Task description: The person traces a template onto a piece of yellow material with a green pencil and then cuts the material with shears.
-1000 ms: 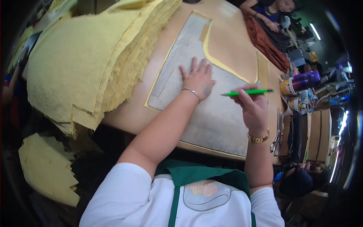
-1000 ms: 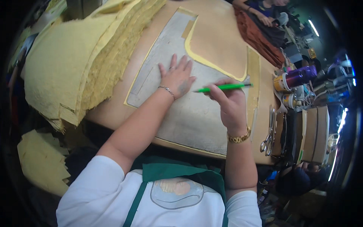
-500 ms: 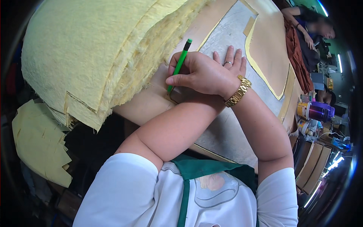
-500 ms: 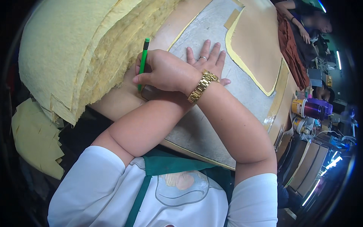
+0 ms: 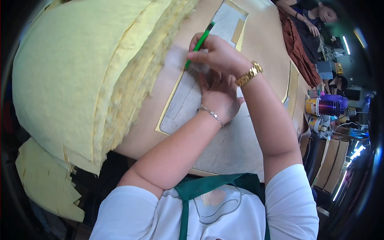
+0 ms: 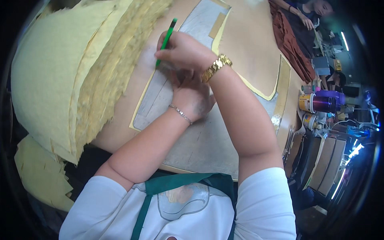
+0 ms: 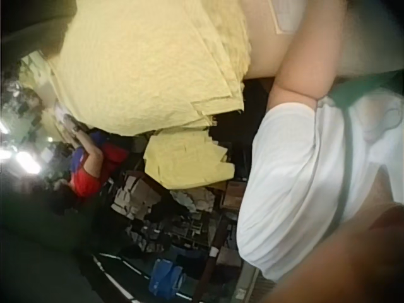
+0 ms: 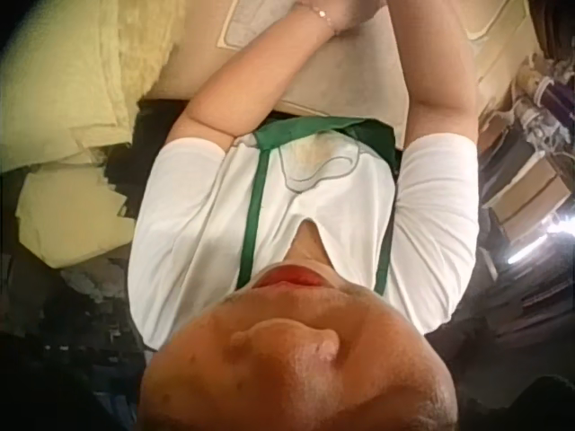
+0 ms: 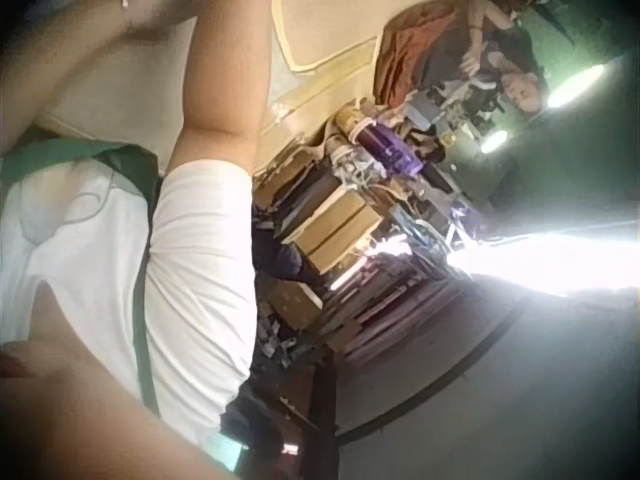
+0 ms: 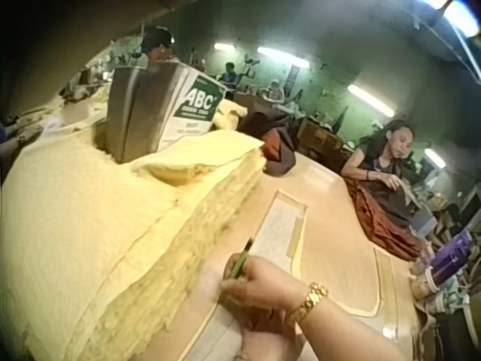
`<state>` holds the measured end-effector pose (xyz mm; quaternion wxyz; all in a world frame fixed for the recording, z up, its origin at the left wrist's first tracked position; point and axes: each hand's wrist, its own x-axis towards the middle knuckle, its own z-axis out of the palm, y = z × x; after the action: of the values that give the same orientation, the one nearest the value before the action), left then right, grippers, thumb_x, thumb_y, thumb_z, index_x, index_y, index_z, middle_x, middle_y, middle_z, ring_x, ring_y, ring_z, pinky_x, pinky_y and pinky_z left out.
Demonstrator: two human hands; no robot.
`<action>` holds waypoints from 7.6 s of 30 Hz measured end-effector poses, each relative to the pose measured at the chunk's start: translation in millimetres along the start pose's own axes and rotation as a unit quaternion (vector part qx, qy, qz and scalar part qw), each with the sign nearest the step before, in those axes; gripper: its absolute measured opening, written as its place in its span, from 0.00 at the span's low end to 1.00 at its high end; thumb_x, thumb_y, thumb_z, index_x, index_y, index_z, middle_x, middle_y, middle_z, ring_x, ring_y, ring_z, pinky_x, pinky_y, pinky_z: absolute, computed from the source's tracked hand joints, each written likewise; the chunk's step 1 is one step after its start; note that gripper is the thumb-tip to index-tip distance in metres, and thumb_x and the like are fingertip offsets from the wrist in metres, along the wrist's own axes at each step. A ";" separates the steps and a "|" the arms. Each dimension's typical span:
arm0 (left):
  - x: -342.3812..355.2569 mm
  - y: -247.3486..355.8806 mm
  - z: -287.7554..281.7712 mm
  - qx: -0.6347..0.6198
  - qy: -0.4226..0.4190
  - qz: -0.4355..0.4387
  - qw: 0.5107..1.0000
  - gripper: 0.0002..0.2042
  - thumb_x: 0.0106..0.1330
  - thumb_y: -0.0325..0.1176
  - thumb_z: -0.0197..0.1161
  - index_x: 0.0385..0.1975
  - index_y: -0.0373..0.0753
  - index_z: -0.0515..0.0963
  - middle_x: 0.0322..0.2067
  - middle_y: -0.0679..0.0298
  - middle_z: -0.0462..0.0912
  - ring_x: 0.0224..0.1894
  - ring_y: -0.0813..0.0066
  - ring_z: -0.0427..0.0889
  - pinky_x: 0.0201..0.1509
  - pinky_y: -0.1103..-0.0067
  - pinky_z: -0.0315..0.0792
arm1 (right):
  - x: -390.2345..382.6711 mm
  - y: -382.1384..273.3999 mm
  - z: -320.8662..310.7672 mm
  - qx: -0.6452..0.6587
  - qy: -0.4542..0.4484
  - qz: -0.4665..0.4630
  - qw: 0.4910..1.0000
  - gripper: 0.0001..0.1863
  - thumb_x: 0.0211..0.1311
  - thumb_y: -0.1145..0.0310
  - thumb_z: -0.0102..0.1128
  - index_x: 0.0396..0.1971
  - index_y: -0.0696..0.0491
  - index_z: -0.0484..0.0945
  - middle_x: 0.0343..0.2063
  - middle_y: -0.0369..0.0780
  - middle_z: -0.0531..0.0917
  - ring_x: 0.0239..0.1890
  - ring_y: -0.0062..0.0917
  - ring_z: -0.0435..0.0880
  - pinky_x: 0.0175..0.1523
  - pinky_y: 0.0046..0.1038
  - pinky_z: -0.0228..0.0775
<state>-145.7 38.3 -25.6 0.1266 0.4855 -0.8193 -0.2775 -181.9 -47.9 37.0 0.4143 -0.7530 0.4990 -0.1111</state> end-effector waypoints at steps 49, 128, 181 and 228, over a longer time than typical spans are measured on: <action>-13.7 3.6 -12.8 -0.032 0.067 -0.021 0.997 0.35 0.54 0.49 0.54 0.58 0.37 0.52 0.62 0.58 0.44 0.65 0.59 0.35 0.57 0.45 0.37 | 58.1 31.9 -78.1 0.103 0.202 0.095 0.969 0.04 0.52 0.79 0.53 0.27 0.57 0.68 0.23 0.37 0.73 0.24 0.21 0.74 0.29 0.22 0.69; 350.4 -91.7 -116.0 0.095 0.011 -0.018 0.995 0.08 0.50 0.36 0.62 0.26 0.38 0.78 0.27 0.57 0.80 0.31 0.68 0.78 0.39 0.77 0.69 | -250.5 97.7 67.0 0.274 0.595 0.107 0.748 0.06 0.53 0.76 0.54 0.25 0.56 0.65 0.25 0.37 0.72 0.26 0.16 0.70 0.32 0.18 0.63; 229.6 -30.6 -50.7 0.081 0.090 -0.004 0.993 0.22 0.55 0.28 0.45 0.51 0.52 0.66 0.59 0.68 0.57 0.63 0.68 0.49 0.59 0.48 0.42 | 92.9 156.0 -188.5 -0.033 0.324 0.005 0.945 0.08 0.50 0.67 0.57 0.23 0.57 0.72 0.19 0.37 0.77 0.23 0.21 0.75 0.31 0.25 0.66; 235.7 -28.0 -53.7 0.110 0.072 -0.027 0.991 0.19 0.61 0.31 0.43 0.52 0.57 0.66 0.59 0.71 0.57 0.63 0.70 0.50 0.58 0.48 0.45 | 39.7 181.7 -124.9 0.304 0.551 -0.029 0.777 0.07 0.52 0.72 0.56 0.29 0.59 0.71 0.23 0.42 0.78 0.26 0.22 0.79 0.33 0.23 0.70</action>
<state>-216.7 -194.0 -12.7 0.1237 0.5372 -0.8202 -0.1528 -355.4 -174.3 -27.3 0.2726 -0.4120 0.5603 -0.6648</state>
